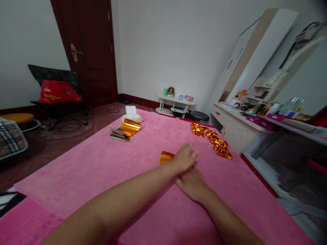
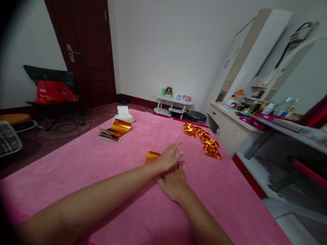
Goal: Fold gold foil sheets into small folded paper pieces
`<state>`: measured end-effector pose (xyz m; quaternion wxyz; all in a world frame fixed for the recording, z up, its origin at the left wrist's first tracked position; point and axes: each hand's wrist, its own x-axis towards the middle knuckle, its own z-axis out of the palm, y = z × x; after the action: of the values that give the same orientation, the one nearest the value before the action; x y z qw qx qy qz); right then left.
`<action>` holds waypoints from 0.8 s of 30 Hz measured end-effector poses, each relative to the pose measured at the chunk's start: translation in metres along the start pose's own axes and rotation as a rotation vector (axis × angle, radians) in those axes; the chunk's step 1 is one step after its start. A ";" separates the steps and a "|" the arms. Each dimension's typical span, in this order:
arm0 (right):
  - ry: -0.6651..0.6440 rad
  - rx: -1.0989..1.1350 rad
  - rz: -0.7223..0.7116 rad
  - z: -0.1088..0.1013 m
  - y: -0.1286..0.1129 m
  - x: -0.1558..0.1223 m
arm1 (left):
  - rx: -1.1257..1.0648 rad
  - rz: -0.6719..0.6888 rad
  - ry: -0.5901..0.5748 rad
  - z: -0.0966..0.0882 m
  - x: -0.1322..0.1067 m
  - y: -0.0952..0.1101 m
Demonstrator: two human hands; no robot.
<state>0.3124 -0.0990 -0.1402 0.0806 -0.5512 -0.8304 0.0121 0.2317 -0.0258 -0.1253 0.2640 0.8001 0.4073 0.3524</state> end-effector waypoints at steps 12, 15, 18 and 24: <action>-0.116 0.079 0.034 -0.006 -0.001 0.002 | 0.257 -0.055 -0.119 -0.002 -0.014 -0.032; -0.164 0.077 0.089 -0.005 -0.001 0.001 | 0.429 -0.085 -0.123 -0.019 -0.025 -0.044; -0.173 0.079 0.103 -0.004 0.002 -0.001 | 0.576 -0.095 -0.151 -0.044 -0.040 -0.062; -0.189 0.144 0.230 -0.017 -0.020 0.013 | 0.595 -0.058 -0.141 -0.069 -0.059 -0.086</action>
<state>0.2917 -0.0960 -0.1201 0.0392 -0.6317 -0.7628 0.1325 0.1128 -0.0203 -0.1644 0.0558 0.8529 0.4959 0.1535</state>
